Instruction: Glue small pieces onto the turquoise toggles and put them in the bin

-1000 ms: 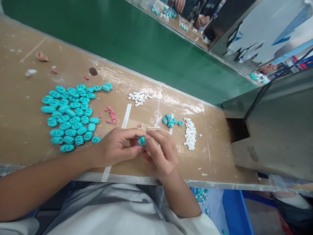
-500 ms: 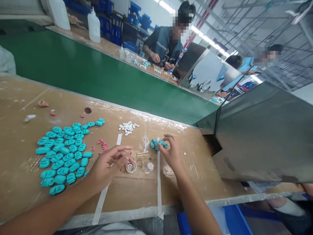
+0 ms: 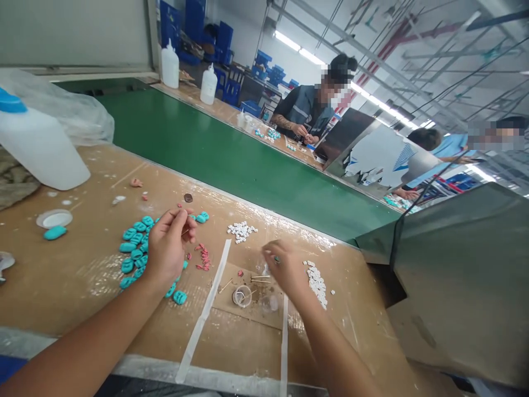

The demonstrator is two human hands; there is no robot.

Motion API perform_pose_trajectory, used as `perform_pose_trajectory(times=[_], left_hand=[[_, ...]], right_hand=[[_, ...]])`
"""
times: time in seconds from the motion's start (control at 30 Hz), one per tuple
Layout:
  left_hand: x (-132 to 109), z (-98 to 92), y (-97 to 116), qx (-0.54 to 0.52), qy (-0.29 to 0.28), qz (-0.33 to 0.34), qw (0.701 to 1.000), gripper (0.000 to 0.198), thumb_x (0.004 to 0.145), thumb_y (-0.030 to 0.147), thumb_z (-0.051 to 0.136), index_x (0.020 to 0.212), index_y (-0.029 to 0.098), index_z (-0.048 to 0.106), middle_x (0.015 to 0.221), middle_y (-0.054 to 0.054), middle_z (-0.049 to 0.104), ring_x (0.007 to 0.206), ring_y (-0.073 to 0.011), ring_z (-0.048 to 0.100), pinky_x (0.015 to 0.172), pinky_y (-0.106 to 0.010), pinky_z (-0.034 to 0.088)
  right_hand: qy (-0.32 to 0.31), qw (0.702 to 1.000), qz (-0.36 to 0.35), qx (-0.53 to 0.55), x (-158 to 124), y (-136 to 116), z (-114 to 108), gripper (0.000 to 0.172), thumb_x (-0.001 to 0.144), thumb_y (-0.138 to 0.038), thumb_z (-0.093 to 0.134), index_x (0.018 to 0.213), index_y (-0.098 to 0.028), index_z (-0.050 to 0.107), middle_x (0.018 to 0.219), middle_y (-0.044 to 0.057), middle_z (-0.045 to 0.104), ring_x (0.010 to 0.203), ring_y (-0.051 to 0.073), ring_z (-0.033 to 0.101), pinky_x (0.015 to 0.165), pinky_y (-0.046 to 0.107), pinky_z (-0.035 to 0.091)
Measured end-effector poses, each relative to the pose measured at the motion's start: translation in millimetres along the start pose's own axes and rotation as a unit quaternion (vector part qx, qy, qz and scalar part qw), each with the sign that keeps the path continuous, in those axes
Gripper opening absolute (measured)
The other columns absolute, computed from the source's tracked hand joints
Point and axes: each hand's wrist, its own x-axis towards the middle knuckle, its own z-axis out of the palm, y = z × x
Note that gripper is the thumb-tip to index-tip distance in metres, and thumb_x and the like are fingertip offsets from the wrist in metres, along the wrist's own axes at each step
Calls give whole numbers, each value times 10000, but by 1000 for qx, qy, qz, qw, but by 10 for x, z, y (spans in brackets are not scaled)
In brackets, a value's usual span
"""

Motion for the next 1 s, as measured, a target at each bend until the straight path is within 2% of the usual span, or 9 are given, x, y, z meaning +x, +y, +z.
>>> perform_pose_trajectory(times=[0.13, 0.2, 0.3, 0.37, 0.57, 0.63, 0.73, 0.9, 1.0], left_hand=[[41, -45, -87, 1, -6, 17, 1000, 101, 807, 271, 667, 812, 171, 661, 646, 33, 588, 507, -82, 497, 459, -175, 414], [59, -55, -128, 2, -2, 30, 1000, 100, 825, 272, 653, 822, 172, 658, 645, 36, 582, 507, -81, 493, 464, -176, 411], [92, -57, -147, 3, 8, 45, 999, 109, 826, 281, 649, 832, 172, 650, 640, 39, 572, 497, -84, 484, 456, -182, 401], [103, -50, -133, 5, 13, 49, 999, 118, 819, 288, 650, 825, 171, 642, 639, 38, 568, 489, -84, 475, 451, -186, 396], [72, -22, -87, 26, 13, 46, 999, 167, 794, 341, 658, 800, 177, 626, 627, 35, 558, 493, -98, 476, 451, -197, 396], [61, -18, -89, 40, 11, 44, 998, 179, 792, 358, 647, 795, 182, 618, 634, 31, 560, 492, -102, 476, 450, -201, 397], [35, -4, -79, 75, -4, 41, 996, 153, 789, 338, 634, 788, 184, 627, 665, 6, 600, 530, -122, 521, 481, -216, 430], [-111, 93, 84, 135, -82, 55, 986, 142, 650, 223, 753, 790, 232, 730, 857, -44, 719, 828, -232, 661, 732, -307, 542], [-225, 131, 191, 129, -138, 80, 979, 186, 572, 189, 815, 706, 300, 748, 843, -28, 742, 873, -274, 673, 762, -322, 557]], right_hand=[[-133, 990, -16, 41, 461, -331, 365, 99, 858, -136, 682, 781, -194, 660, 727, -8, 653, 684, 119, 629, 626, 218, 456], [-177, 983, -2, 48, 677, -342, 575, 46, 859, -146, 679, 885, -184, 678, 814, 24, 669, 755, 149, 637, 647, 239, 454], [-220, 974, 27, 54, 974, -242, 847, 293, 898, -167, 627, 1190, -148, 612, 1048, 104, 659, 946, 206, 627, 765, 289, 467], [-253, 965, 35, 66, 1130, -170, 990, 399, 891, -180, 639, 1279, -147, 556, 1120, 116, 635, 1014, 224, 605, 837, 318, 461], [-319, 936, 79, 125, 1303, -92, 1227, 194, 935, -301, 603, 1064, -158, 626, 1084, 54, 636, 1017, 205, 602, 921, 415, 483], [-319, 927, 113, 158, 1278, -69, 1223, 205, 933, -339, 606, 1018, -154, 627, 1067, 48, 637, 967, 187, 614, 877, 400, 510], [-303, 909, 175, 225, 1203, -31, 1109, 198, 881, -335, 661, 912, -142, 632, 878, 26, 637, 776, 140, 586, 737, 308, 500], [-257, 863, 243, 362, 1035, -131, 653, 346, 872, -493, 604, 794, -155, 616, 622, -21, 538, 549, 90, 441, 542, 232, 384], [-240, 835, 260, 421, 895, -313, 369, 478, 857, -627, 560, 740, -165, 599, 560, -38, 478, 496, 81, 407, 509, 229, 365]])
